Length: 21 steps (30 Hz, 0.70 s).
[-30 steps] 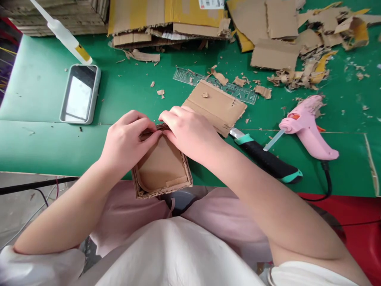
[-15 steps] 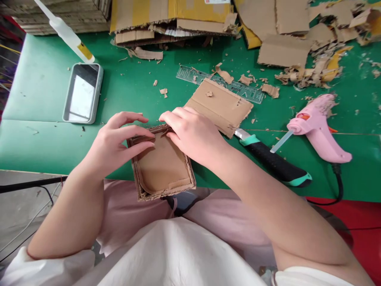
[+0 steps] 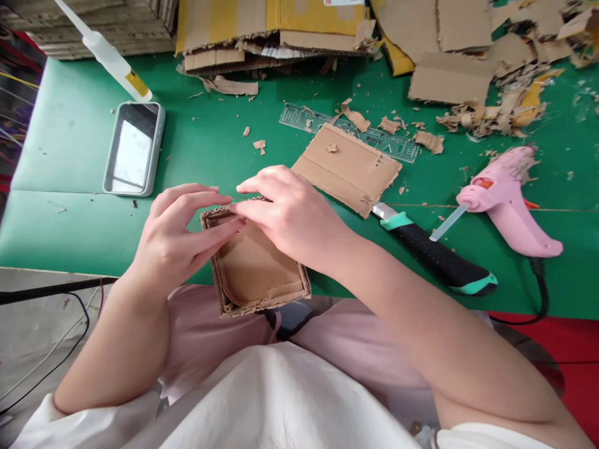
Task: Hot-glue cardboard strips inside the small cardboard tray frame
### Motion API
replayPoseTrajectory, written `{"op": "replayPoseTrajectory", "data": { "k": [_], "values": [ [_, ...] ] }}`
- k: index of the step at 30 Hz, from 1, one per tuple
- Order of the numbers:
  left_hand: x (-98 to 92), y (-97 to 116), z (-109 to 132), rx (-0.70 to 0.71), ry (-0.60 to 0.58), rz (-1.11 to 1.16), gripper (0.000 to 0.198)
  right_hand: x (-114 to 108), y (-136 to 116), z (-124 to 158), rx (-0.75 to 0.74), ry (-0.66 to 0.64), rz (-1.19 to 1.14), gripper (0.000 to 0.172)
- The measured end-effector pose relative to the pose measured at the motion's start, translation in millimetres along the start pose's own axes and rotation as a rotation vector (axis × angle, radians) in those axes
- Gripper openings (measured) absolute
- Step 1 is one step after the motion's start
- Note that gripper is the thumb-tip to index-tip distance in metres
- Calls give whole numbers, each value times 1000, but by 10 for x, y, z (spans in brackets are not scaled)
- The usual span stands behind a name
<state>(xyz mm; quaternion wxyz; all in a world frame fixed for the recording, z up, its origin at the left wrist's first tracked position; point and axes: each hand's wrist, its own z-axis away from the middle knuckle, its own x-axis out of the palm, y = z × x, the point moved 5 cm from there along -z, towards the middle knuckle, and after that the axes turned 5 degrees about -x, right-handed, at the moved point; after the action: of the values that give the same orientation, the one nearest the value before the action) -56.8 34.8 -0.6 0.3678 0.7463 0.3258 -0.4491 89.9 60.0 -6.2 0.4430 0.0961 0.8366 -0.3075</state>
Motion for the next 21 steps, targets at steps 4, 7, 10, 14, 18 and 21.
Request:
{"op": "replayPoseTrajectory", "data": {
  "k": [4, 7, 10, 14, 18, 21],
  "values": [
    [-18, -53, 12, 0, 17, 94, 17, 30, -32, 15, -37, 3, 21, 29],
    [-65, -166, 29, -102, 82, 187, 22, -31, -21, 21, -51, 11, 37, 25],
    [-97, -263, 20, -240, 160, 183, 24, -152, 54, 12, 27, 45, 64, 22],
    [-6, -166, -78, -223, 97, 94, 22, -203, 146, 7, 108, 38, 101, 18],
    [128, 27, -153, -101, 64, 14, 22, -115, 166, 31, 97, -6, 154, 15],
    [211, 88, -157, -66, 61, -27, 23, -61, 168, 52, 111, -17, 175, 13]
  ]
}}
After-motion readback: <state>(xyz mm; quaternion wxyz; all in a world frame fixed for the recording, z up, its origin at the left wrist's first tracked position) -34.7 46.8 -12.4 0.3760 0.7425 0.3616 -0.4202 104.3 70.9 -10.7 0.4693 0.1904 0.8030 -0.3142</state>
